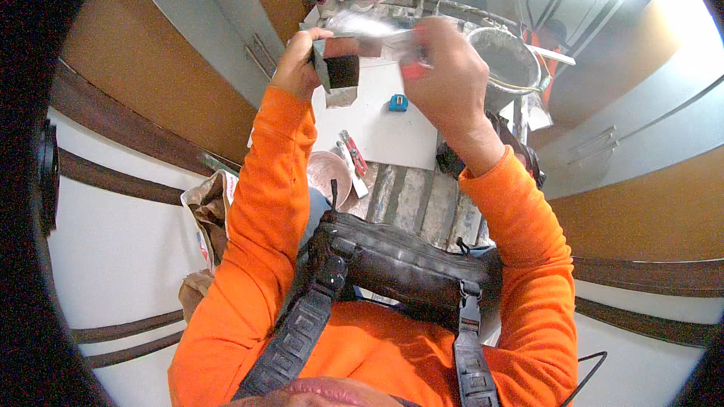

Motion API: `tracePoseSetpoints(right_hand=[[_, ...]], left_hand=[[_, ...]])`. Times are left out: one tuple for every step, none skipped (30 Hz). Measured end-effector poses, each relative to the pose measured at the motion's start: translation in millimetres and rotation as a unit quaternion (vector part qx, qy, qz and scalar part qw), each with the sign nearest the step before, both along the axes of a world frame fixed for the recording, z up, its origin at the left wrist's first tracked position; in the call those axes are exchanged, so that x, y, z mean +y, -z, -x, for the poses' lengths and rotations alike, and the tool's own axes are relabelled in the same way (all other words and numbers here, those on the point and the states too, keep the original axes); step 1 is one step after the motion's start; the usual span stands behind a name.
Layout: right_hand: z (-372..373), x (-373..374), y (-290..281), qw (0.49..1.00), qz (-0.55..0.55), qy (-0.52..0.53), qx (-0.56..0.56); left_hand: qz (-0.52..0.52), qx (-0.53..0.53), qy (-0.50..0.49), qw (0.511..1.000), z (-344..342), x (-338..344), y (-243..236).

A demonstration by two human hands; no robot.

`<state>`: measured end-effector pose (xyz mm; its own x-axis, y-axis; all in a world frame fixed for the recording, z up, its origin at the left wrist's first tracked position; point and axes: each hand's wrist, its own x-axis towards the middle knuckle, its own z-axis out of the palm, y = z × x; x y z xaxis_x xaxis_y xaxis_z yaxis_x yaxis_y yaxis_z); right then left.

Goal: The person uses shears to cut and trim a metal profile while sitting on a scaffold.

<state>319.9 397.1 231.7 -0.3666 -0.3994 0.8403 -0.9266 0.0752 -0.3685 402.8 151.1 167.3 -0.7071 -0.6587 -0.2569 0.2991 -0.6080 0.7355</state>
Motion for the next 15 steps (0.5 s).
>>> tracePoseSetpoints(right_hand=[[1.8,3.8,1.4,0.999,-0.046,0.015,0.001],[-0.4,0.9,-0.5,0.996,-0.084,0.020,0.002],[-1.6,-1.1,-2.1,0.992,-0.123,0.027,0.002],[-1.7,-1.7,-3.2,0.992,-0.117,0.029,0.033],[1.1,-1.2,-2.0,0.991,-0.114,0.035,0.064],[2.5,2.4,1.3,0.988,-0.115,0.040,0.090],[3.9,6.1,5.2,0.985,-0.116,0.044,0.116],[3.1,7.1,7.0,0.992,-0.096,0.030,0.071],[1.7,6.9,14.2,0.997,-0.075,0.013,0.022],[-0.3,7.5,21.4,0.998,-0.055,-0.005,-0.027],[1.3,8.0,22.7,0.997,-0.033,-0.021,-0.072],[0.4,13.7,22.5,0.987,-0.015,-0.038,-0.155],[9.2,17.6,33.1,0.981,-0.029,-0.029,-0.190],[19.6,26.5,39.4,0.974,-0.047,-0.025,-0.219],[24.8,31.6,41.3,0.967,-0.064,-0.025,-0.244]], left_hand=[[0.025,-0.010,-0.013,1.000,4.1,13.1,-4.6],[0.009,-0.001,0.001,1.000,2.2,8.2,-4.2],[-0.008,0.008,0.015,1.000,-0.9,2.7,-3.8],[-0.024,0.017,0.030,0.999,-2.2,-1.9,-3.2],[-0.013,0.010,0.002,1.000,0.1,2.7,-8.2],[-0.005,-0.003,-0.026,1.000,-1.0,14.2,-15.3],[0.003,-0.015,-0.054,0.998,-0.9,22.3,-18.7],[0.005,-0.002,-0.083,0.996,0.9,17.9,-16.8],[0.008,0.008,-0.115,0.993,2.0,9.0,-9.2],[0.010,0.018,-0.147,0.989,1.5,0.3,-0.9],[0.079,0.014,-0.220,0.972,8.7,0.4,-0.9],[0.149,0.005,-0.297,0.943,12.3,7.9,-2.4],[0.218,-0.005,-0.371,0.903,14.4,15.7,-3.2],[0.243,0.016,-0.358,0.901,15.6,32.8,-16.0],[0.338,-0.024,-0.384,0.859,15.9,35.7,-19.4]])
